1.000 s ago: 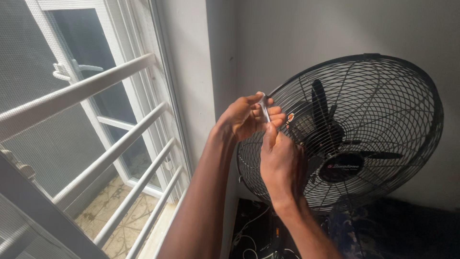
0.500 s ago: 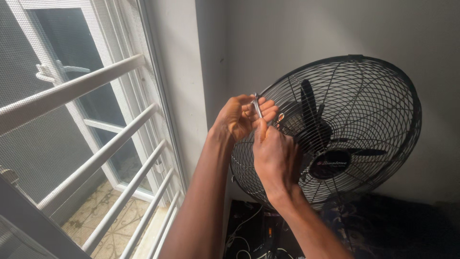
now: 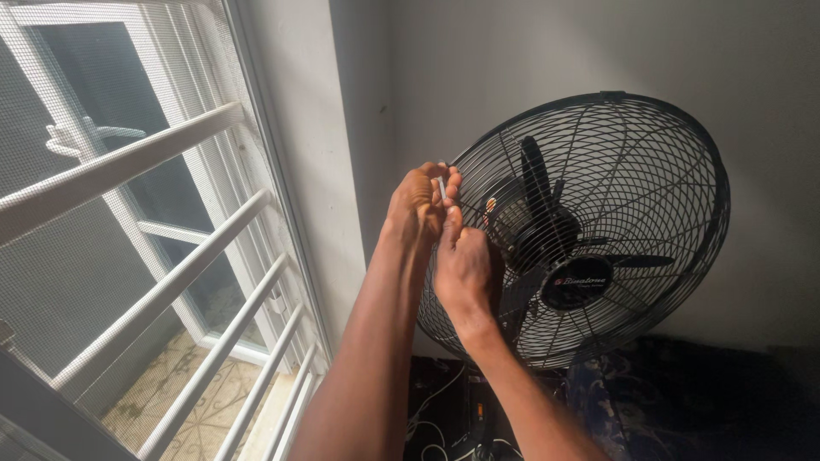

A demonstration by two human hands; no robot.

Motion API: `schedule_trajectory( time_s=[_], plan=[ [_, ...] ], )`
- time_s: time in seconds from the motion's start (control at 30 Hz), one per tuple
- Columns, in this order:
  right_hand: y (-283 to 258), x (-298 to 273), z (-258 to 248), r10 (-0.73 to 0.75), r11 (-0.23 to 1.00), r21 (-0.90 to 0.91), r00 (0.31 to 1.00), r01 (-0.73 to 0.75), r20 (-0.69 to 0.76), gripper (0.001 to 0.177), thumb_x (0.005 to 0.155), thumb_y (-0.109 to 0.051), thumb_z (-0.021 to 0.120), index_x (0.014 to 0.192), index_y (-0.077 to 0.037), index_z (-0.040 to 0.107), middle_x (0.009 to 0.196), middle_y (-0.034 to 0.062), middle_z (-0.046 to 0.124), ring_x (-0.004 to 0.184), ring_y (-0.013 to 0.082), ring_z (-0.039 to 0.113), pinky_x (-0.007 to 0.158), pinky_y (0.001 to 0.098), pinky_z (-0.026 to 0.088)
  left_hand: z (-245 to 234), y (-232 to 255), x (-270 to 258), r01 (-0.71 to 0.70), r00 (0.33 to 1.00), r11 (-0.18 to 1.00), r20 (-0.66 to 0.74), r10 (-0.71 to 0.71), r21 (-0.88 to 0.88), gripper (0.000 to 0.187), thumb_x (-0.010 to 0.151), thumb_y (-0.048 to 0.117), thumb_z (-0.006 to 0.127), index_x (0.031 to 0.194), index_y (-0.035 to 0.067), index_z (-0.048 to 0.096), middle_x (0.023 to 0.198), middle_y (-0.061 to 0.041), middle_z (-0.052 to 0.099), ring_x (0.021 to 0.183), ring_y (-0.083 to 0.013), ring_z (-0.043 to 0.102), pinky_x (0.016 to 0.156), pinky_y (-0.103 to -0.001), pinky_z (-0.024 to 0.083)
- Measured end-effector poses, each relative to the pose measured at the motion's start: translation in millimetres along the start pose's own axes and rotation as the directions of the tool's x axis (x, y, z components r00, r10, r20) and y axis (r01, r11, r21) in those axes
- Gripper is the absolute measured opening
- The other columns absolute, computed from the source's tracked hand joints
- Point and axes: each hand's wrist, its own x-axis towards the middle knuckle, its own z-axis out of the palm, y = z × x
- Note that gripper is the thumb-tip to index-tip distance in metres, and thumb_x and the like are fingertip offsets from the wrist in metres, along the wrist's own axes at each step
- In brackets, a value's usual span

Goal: The person uses a wrench to tighten a bolt on the front grill of a standing fan. They repeatedly reposition the wrench and apply force to secure the grill to the fan body.

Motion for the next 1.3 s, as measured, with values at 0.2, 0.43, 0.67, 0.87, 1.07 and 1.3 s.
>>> schedule_trajectory(
  time_s=[0.2,0.43,0.67,0.87,1.07,1.3],
  plan=[
    [-13.4,-8.7,-4.7,0.077,0.993,0.083,0.997,-0.08,0.029,0.07,0.104,-0.048,0.032,0.075,0.004,0.07,0.06,0.0188,0.068,0.055,0.0336,0.069,0.055,0.046,0.051,-4.1,5.3,3.5,0.095,0.993,0.991,0.072,-0.089,-0.091,0.013,0.094,0.009,0.058,0.091,-0.004,0.061,0.06,-0.004,0.057,0.041,-0.0085,0.047,0.037,-0.021,0.034],
    [-26.8,-14.8,-22.6,0.066,0.973,-0.226,0.996,-0.052,0.056,0.073,0.106,-0.047,0.031,0.074,0.003,0.073,0.068,0.0211,0.069,0.066,0.039,0.07,0.063,0.0482,0.055,-3.4,5.1,6.1,0.175,0.98,0.971,0.125,-0.155,-0.165,0.017,0.096,0.01,0.054,0.088,-0.004,0.061,0.054,0.0,0.049,0.037,-0.0042,0.036,0.032,-0.019,0.027],
    [-41.3,-18.9,-31.2,0.099,0.952,-0.298,0.993,-0.074,0.069,0.075,0.106,-0.048,0.028,0.074,0.004,0.073,0.068,0.0235,0.071,0.066,0.0387,0.073,0.065,0.0477,0.058,1.3,4.3,8.8,0.15,0.986,0.971,0.093,-0.135,-0.186,0.017,0.094,0.01,0.055,0.087,-0.004,0.062,0.058,-0.002,0.051,0.043,-0.0074,0.039,0.037,-0.021,0.03],
    [-36.9,-19.5,-34.4,0.096,0.945,-0.319,0.992,-0.064,0.086,0.075,0.107,-0.049,0.028,0.076,0.002,0.074,0.069,0.0234,0.071,0.067,0.0405,0.072,0.065,0.0496,0.057,-3.0,0.2,1.4,0.133,0.99,0.972,0.073,-0.121,-0.195,0.018,0.093,0.012,0.057,0.088,-0.003,0.065,0.063,-0.005,0.055,0.05,-0.011,0.045,0.044,-0.024,0.035],
    [-17.4,-11.3,-22.7,-0.115,0.959,-0.264,0.993,0.104,-0.027,0.067,0.105,-0.044,0.033,0.078,0.002,0.074,0.073,0.0255,0.07,0.068,0.0432,0.07,0.063,0.051,0.055,4.0,3.6,-2.8,0.115,0.991,0.98,0.08,-0.104,-0.16,0.019,0.092,0.013,0.058,0.088,-0.003,0.067,0.068,-0.007,0.059,0.058,-0.0146,0.051,0.051,-0.026,0.04],
    [-13.0,-11.7,-7.4,-0.068,0.984,-0.17,0.997,0.061,-0.035,0.069,0.105,-0.045,0.033,0.074,0.003,0.073,0.072,0.0266,0.07,0.064,0.0426,0.069,0.062,0.0508,0.052,5.8,10.3,-5.2,0.089,0.995,0.991,0.054,-0.084,-0.101,0.02,0.09,0.015,0.06,0.089,-0.002,0.07,0.074,-0.01,0.063,0.066,-0.0188,0.058,0.058,-0.029,0.045]
  ],
)
